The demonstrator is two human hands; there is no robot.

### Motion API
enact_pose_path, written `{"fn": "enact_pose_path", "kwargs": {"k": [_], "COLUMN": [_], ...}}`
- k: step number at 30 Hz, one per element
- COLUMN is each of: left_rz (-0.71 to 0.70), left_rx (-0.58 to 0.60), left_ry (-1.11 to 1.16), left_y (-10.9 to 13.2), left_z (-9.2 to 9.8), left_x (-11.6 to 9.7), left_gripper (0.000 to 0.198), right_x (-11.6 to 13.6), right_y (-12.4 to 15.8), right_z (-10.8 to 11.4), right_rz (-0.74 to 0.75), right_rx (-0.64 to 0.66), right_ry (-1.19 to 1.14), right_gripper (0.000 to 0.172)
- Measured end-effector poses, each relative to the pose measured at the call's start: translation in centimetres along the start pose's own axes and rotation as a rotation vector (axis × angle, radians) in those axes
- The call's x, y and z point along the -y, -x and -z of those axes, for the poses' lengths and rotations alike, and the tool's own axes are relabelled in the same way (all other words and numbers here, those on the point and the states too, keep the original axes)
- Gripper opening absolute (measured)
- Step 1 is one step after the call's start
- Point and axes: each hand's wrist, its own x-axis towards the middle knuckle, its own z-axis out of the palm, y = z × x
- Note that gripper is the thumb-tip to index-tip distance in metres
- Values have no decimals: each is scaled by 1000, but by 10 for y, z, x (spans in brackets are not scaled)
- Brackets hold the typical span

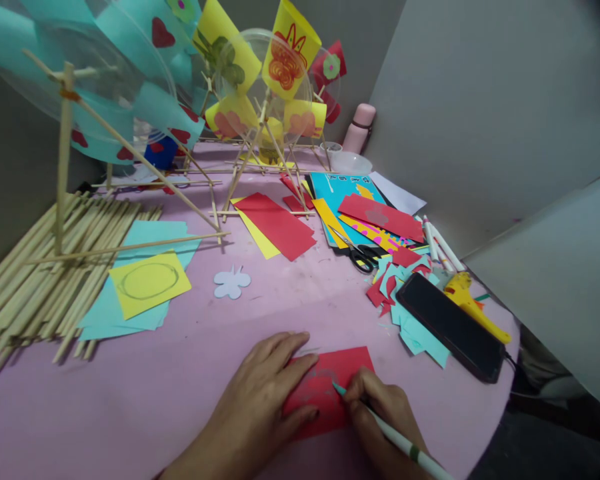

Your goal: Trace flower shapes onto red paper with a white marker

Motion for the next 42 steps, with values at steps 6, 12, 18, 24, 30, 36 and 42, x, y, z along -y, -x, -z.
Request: {"fn": "enact_pose_path", "kwargs": {"k": [6,12,18,24,30,36,42], "left_rz": [-2,1,1,2,7,10,18], "left_rx": [6,7,28,18,8,-12,13], "left_ry": [9,3,-4,-7,3,20,34], "left_y": [-2,0,-1,-1,-1,-1,-1], "left_z": [2,2,2,2,0,2,4], "left_x": [-1,0,-1,-2,-2,-2,-3], "left_gripper": [50,52,50,50,52,51,52], "right_x": [-2,2,1,5,6,0,-3], "right_y": [1,0,-1,-2,-2,3,4], "right_z": [1,-3,0,0,-4,-7,-9], "right_rz": [37,36,90,143,108,68,-25], "right_rx": [22,10,51,67,38,-34,-142], "right_ry": [-9,-12,46,68,45,-136,-221], "right_gripper": [11,12,13,15,14,13,18]}}
